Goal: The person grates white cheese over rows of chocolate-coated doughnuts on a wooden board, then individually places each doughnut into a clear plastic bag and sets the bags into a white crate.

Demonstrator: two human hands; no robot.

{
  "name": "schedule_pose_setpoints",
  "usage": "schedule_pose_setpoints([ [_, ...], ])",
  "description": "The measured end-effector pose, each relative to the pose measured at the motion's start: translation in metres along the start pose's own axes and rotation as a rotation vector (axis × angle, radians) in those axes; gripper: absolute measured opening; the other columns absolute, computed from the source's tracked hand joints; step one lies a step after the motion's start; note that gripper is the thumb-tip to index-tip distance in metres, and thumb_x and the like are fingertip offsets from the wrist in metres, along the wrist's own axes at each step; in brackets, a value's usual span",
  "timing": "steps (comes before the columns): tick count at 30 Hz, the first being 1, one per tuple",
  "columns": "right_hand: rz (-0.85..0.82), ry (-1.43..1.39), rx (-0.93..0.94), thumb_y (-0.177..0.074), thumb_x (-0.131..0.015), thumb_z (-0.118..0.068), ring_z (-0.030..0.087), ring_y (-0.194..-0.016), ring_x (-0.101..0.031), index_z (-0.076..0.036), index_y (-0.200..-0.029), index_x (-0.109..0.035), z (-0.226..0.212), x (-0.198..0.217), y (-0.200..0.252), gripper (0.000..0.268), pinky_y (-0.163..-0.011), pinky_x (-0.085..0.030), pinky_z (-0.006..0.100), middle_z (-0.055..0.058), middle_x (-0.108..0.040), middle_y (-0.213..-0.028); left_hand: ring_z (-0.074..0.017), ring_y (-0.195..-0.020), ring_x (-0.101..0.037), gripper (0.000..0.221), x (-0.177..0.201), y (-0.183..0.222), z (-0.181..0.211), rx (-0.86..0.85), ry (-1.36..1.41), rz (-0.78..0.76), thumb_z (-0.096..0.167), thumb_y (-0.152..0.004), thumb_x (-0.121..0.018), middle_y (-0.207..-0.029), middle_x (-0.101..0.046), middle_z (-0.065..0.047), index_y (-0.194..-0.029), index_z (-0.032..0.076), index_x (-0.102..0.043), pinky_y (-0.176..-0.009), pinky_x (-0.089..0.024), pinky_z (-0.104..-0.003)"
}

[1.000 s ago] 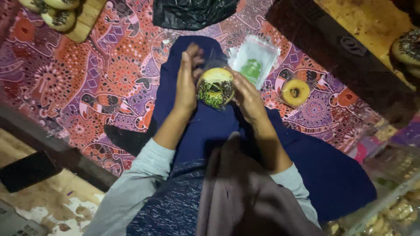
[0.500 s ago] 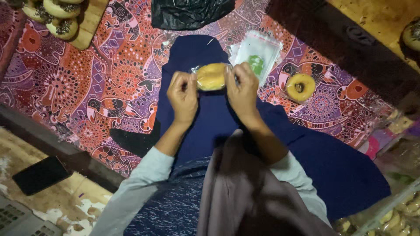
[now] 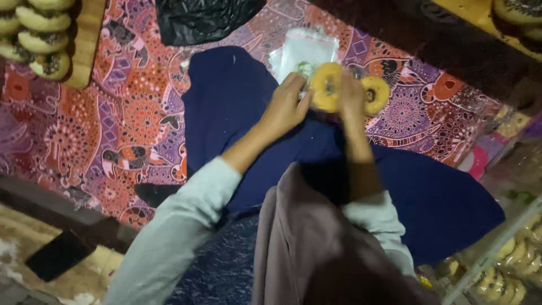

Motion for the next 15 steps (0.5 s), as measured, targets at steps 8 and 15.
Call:
schedule_pose_setpoints([
  [8, 0.589, 0.381, 0.096, -0.1, -0.077, -0.025, 0.044, -0.108, -0.059, 0.011, -0.114, -0.065, 0.063, 0.072, 0.015, 0.041, -0.092, -0.047, 0.051, 0.03, -0.062, -0.116, -0.0465, -0.083, -0.066, 0.04, -0.077, -0.104, -0.136, 0.047, -0.513, -0.229, -0.009, -0.068, -0.063, -0.124, -0.054, -0.03, -0.107, -0.002, -0.057, -0.068, -0.053, -0.054],
  [15, 0.369, 0.1, 0.177, -0.096, -0.075, -0.016, 0.037, -0.125, -0.059, 0.001, -0.133, -0.07, -0.006, 0.077, -0.047, 0.041, -0.109, -0.046, 0.046, 0.025, -0.063, -0.135, -0.0416, -0.091, -0.07, 0.02, -0.057, -0.096, -0.092, 0.015, -0.475, -0.259, 0.0, -0.084, -0.069, -0.109, -0.068, -0.017, -0.103, 0.007, -0.068, -0.075, -0.055, -0.052],
])
Point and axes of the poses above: each hand's wrist, its own y-axis away from the middle knuckle, its own x-axis out of the back of the hand, z = x × y, the point moved 2 cm from there along -y, towards the middle knuckle
